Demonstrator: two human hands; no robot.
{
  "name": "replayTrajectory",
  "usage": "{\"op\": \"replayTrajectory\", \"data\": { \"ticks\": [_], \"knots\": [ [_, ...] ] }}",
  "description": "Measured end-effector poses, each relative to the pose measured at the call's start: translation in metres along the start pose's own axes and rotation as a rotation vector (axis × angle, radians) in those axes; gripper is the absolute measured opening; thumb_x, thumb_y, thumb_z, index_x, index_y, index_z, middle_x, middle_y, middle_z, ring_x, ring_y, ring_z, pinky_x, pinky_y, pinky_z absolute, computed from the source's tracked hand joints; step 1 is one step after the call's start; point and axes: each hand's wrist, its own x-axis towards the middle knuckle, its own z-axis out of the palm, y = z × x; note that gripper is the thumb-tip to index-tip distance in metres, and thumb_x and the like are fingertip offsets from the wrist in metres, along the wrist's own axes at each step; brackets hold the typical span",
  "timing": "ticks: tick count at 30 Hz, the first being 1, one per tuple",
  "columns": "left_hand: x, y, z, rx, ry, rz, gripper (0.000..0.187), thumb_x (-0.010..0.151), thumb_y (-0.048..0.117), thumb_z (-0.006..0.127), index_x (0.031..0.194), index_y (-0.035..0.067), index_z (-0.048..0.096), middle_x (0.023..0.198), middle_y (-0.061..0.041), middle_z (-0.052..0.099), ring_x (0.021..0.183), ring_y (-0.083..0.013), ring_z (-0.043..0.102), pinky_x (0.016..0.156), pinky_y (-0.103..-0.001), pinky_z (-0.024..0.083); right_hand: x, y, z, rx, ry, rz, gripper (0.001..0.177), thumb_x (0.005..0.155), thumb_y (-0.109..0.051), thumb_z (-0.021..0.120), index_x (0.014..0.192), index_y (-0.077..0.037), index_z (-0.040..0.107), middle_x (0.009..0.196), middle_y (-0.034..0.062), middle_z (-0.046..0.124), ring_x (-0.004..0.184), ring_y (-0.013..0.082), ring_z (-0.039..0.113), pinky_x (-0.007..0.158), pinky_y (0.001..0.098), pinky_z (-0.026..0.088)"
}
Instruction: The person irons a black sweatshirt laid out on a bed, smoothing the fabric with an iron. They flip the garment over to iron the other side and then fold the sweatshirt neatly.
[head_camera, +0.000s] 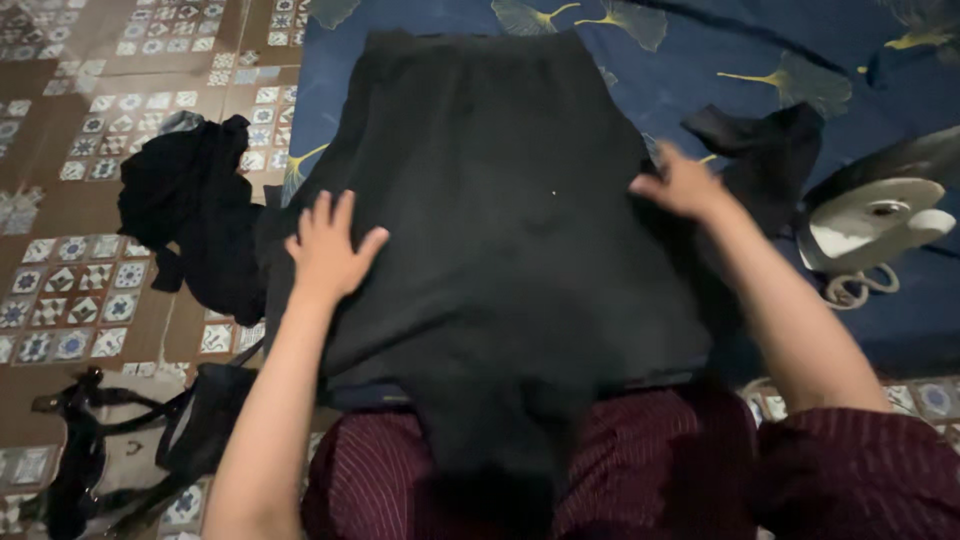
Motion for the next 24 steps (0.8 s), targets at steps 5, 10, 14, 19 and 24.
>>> {"op": "replayTrajectory", "data": {
  "ticks": [5,10,14,19,24],
  "knots": [
    [-0.032,0.009,-0.039,0.164,-0.152,-0.073,0.082,0.088,0.062,0.059,0.158,0.029,0.035,0.168,-0.012,0.022,0.149,-0.0506,0.020,0.098,-0.088,0.013,-0.046,-0.004,0.002,-0.248,-0.014,0.192,0.071,0.084,-0.042,0.081,0.142,-0.010,0.058,0.138,0.0200,0.064,0.132,0.0410,0.056,0.111,0.0724,0.030],
    [-0.082,0.038,-0.080,0.042,-0.161,0.125,0.056,0.090,0.024,0.068,0.144,0.017,0.058,0.152,-0.006,0.054,0.141,-0.0323,0.047,0.114,-0.071,0.031,-0.120,-0.061,-0.023,-0.095,0.287,-0.195,0.059,0.078,-0.002,0.065,0.137,-0.010,0.067,0.141,0.0193,0.063,0.129,0.0416,0.057,0.104,0.0670,0.036],
    [-0.154,0.083,-0.108,-0.151,-0.158,0.576,0.066,0.070,0.005,0.065,0.136,0.015,0.063,0.142,-0.005,0.063,0.134,-0.0240,0.054,0.110,-0.046,0.045,-0.223,-0.139,-0.064,0.434,-0.137,-0.654,0.076,0.063,-0.004,0.052,0.139,-0.013,0.059,0.143,0.0124,0.061,0.140,0.0269,0.055,0.122,0.0517,0.040],
    [-0.211,0.111,-0.107,0.212,0.077,0.738,0.083,0.060,0.008,0.067,0.142,0.011,0.060,0.143,-0.012,0.059,0.126,-0.0287,0.055,0.092,-0.049,0.044,-0.308,-0.194,-0.043,0.144,-0.144,-0.743,0.094,0.058,0.001,0.065,0.150,-0.002,0.048,0.155,0.0239,0.043,0.146,0.0414,0.034,0.107,0.0640,0.018],
    [-0.220,0.101,-0.084,0.083,0.174,0.757,0.043,0.089,0.007,0.066,0.130,0.018,0.071,0.110,-0.002,0.072,0.091,-0.0233,0.062,0.091,-0.046,0.045,-0.315,-0.168,-0.016,0.092,0.008,-0.723,0.073,0.076,0.011,0.060,0.140,-0.023,0.065,0.155,0.0044,0.055,0.151,0.0269,0.043,0.121,0.0564,0.022]
  ]
}}
